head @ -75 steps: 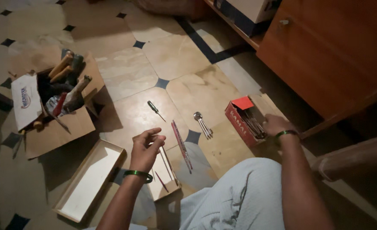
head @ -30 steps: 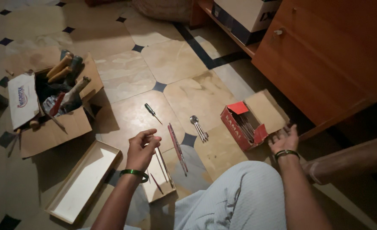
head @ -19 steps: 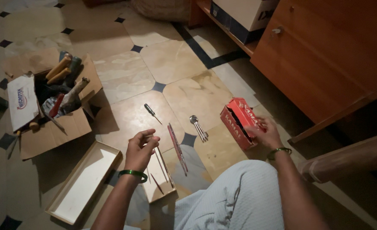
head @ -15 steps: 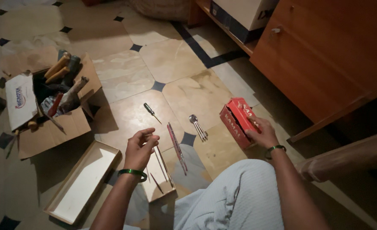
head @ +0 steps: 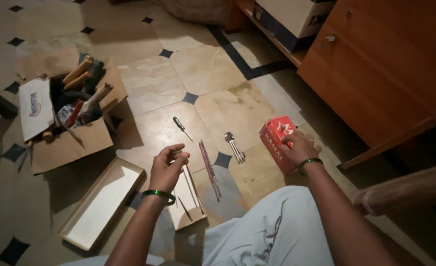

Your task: The person sits on the floor and organizes various tools and utensils into cardboard boxes. They place gardening tools like a trowel, forks, and pliers into a larger box, then arrange cutlery and a screwdriver into a smaller box before closing both.

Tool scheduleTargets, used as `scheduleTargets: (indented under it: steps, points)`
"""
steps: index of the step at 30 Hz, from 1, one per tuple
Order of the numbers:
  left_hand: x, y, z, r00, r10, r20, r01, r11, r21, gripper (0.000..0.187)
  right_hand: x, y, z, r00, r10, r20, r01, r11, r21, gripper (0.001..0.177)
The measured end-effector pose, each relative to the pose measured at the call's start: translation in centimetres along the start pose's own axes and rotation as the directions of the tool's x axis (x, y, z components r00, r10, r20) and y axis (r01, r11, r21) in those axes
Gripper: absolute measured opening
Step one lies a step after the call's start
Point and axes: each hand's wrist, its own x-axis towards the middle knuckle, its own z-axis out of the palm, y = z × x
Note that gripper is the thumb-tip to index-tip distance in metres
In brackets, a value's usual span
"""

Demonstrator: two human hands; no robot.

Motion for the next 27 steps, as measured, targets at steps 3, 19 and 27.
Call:
scheduleTargets:
  steps: [3,19,27]
  points:
    - [0.1,0.1,-0.4,1.0,0.0,-0.008,0.0,0.999,-0.042,0.042,-0.7,-3.3,-1.8,0.999,0.025,-0.04,-0.035,0.96,-0.278,0.03]
    - [-0.2,2.7,-2.9,0.992,0.102,-0.074,-0.119,0.951,-0.285,0.04,1.8,-3.0,4.2,0.94,-0.174,-0.294,0.147,0.983,-0.112,0.033]
    - [-1.1,4.2,-3.1,0.994,0.066,-0.092,-0.086,0.968,-0.234,0.04,3.5,-4.0,5.6,0.94,-0.178,-0.29,0.15,0.982,-0.117,0.043]
